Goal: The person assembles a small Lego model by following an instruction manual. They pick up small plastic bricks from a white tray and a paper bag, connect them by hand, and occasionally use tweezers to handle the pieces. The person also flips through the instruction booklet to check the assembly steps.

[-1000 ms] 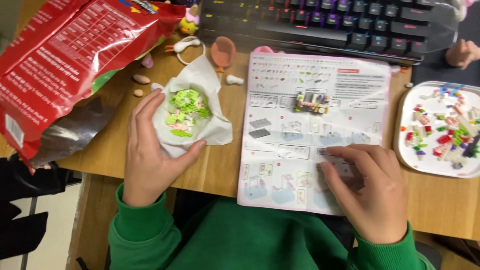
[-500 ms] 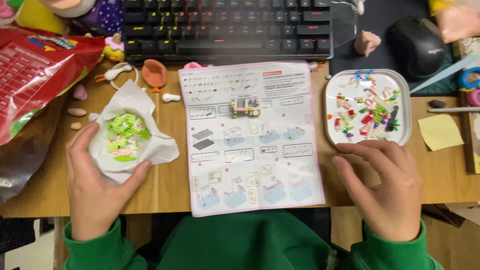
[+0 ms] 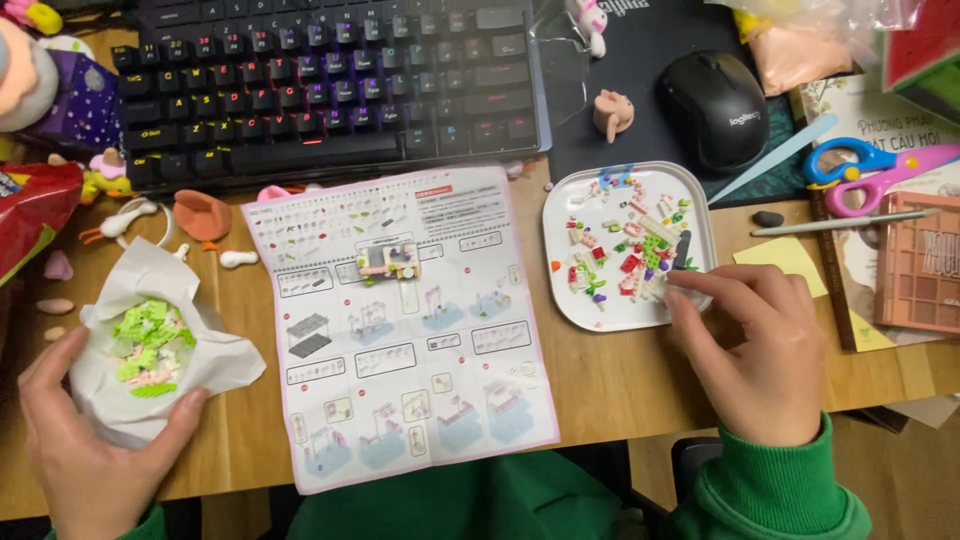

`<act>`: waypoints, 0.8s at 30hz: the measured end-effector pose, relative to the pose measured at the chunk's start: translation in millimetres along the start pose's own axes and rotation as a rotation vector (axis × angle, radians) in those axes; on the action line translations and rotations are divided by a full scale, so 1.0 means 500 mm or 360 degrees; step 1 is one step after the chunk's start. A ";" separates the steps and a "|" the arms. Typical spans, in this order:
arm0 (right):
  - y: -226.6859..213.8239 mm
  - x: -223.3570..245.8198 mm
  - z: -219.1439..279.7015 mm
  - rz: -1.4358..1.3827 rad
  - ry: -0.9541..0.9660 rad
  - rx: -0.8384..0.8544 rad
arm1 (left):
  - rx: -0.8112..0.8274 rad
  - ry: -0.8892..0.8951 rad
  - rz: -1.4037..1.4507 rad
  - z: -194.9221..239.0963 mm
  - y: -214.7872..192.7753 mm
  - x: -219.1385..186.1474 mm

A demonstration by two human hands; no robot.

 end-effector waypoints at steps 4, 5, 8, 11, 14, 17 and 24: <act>-0.006 -0.015 -0.001 -0.0080 0.0042 -0.0062 | 0.0005 0.0017 0.0024 -0.002 0.004 0.002; -0.007 -0.016 -0.002 -0.0080 0.0050 -0.0060 | 0.0013 0.0022 0.0024 -0.004 0.006 0.001; -0.009 -0.020 -0.011 -0.0142 0.0088 -0.0048 | 0.0004 0.0081 0.0114 -0.010 0.011 0.000; -0.005 -0.022 -0.019 -0.0150 0.0096 -0.0011 | -0.0005 0.0050 0.0021 -0.008 0.010 -0.001; 0.002 -0.022 -0.026 -0.0087 0.0098 -0.0019 | -0.0032 0.0029 -0.0003 -0.009 0.012 -0.003; 0.008 -0.024 -0.034 -0.0168 0.0069 -0.0030 | -0.0016 -0.0019 0.0050 -0.009 0.019 0.002; 0.010 -0.026 -0.038 -0.0112 -0.0017 -0.0039 | 0.0069 -0.0071 0.0026 -0.014 0.015 0.003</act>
Point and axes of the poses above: each hand's wrist, its own z-axis away from the middle knuckle, its own y-axis out of the palm, x = y × z, the point moved 2 cm from there along -z, towards the middle knuckle
